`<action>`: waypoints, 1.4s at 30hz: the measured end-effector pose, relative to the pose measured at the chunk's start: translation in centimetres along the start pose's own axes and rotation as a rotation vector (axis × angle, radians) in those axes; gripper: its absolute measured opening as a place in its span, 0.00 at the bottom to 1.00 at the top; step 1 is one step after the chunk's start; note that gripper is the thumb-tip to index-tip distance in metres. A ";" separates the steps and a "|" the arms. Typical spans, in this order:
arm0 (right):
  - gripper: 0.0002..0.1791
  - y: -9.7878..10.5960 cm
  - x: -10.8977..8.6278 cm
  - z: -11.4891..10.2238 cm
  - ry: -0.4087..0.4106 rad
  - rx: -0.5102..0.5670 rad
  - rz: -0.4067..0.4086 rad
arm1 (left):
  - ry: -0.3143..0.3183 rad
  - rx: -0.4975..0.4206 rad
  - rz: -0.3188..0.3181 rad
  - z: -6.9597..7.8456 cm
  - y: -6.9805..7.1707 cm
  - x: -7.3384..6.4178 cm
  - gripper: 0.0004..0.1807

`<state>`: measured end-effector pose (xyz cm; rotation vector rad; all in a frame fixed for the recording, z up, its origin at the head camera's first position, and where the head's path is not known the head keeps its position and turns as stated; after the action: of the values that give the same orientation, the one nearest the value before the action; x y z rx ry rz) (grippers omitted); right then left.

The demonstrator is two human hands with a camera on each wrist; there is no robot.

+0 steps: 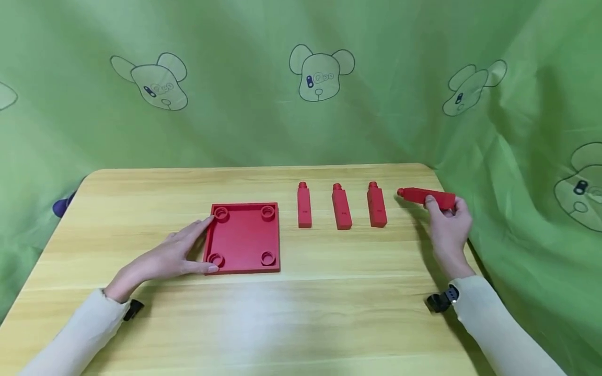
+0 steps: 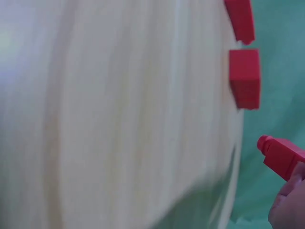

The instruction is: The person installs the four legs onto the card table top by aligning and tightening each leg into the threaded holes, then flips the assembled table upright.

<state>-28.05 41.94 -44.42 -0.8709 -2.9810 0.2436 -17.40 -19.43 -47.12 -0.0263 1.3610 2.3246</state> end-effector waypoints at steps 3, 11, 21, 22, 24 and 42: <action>0.12 -0.7 -0.8 -0.7 0.029 0.102 -0.012 | -0.013 0.012 0.007 0.2 0.1 0.0 0.65; 0.14 -3.3 -3.2 -2.1 0.052 0.222 -0.079 | 0.001 0.133 0.019 0.0 0.3 -0.1 0.66; 0.11 -7.5 -6.5 -3.3 0.067 0.285 -0.164 | 0.037 0.270 0.021 -0.2 0.5 -0.4 0.66; 0.10 -8.0 -6.9 -3.4 0.070 0.278 -0.179 | 0.038 0.275 0.021 -0.2 0.5 -0.4 0.66; 0.10 -9.0 -7.6 -3.5 0.077 0.267 -0.209 | 0.033 0.289 0.024 -0.1 0.5 -0.4 0.65; 0.11 -17.4 -13.3 -2.4 0.079 0.127 -0.462 | -0.025 0.348 0.008 -0.7 1.1 -0.7 0.63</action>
<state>-25.97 20.68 -39.07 -0.1637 -2.9435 0.3636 -17.37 -20.75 -46.41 0.1144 1.7345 2.0551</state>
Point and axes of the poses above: each hand's wrist, its own x-axis towards the middle knuckle, its own y-axis out of the back of the hand, z = x × y, the point moved 9 cm from there along x, towards the middle knuckle, and after that the axes turned 10 degrees about x, right-handed, at the moved point
